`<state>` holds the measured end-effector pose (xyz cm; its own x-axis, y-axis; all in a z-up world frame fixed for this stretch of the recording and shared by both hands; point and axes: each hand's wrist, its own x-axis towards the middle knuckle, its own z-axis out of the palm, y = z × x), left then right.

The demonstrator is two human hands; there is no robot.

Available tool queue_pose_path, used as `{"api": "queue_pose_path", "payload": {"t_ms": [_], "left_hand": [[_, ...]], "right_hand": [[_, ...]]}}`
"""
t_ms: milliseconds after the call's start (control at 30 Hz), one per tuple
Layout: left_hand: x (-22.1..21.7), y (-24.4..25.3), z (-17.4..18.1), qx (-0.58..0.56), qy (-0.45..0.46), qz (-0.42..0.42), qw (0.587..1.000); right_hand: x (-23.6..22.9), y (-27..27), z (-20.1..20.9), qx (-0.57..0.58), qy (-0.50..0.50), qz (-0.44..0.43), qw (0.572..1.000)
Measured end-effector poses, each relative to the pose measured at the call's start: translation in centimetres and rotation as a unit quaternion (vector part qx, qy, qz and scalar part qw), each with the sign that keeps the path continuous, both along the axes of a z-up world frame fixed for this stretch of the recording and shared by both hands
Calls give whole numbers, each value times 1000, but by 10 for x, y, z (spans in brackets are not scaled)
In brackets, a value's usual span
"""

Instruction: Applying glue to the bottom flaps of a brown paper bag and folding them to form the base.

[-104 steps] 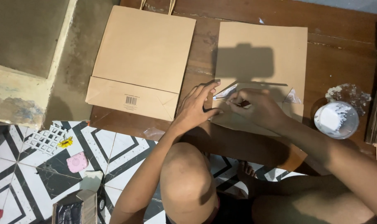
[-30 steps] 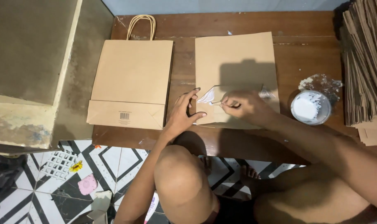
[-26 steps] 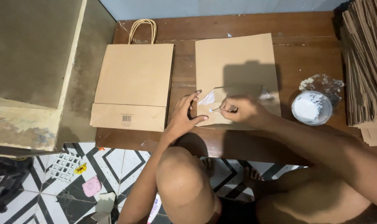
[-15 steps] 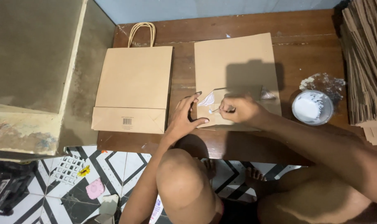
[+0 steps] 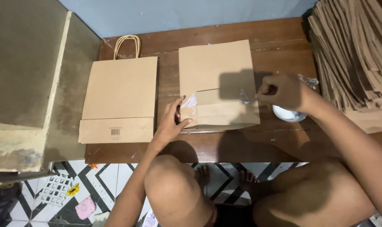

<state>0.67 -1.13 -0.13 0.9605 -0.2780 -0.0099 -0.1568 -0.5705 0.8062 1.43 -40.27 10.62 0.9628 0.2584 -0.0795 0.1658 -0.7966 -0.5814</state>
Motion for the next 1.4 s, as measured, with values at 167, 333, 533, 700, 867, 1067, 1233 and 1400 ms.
{"api": "queue_pose_path", "payload": {"t_ms": [167,333,533,700,867,1067,1233,1400], "left_hand": [[5,-1,-5,32,17,-7,999],[5,-2,2,55,36,-4,998],[6,-1,-2,61,38,-7,997],[6,-2,2,55,45,-7,997],[7,-1,-1,52,43,-6,998],[5,-1,-1,49,46,-3,998],[8,-1,-4,42,46,-1,998],[8,0,-1,48,48,-5,998]], "right_hand": [[2,-13,-36,-23,-7,-13,1000],[5,-14,-38,-11,-37,1,999],[6,-15,-35,-42,-29,14,999],[11,-22,-45,-74,-48,15,996],[1,-17,-15,-28,-51,4,998],[-5,5,4,37,-64,-6,997],[-3,11,3,53,-108,1,993],[8,-16,-15,7,-200,25,980]]}}
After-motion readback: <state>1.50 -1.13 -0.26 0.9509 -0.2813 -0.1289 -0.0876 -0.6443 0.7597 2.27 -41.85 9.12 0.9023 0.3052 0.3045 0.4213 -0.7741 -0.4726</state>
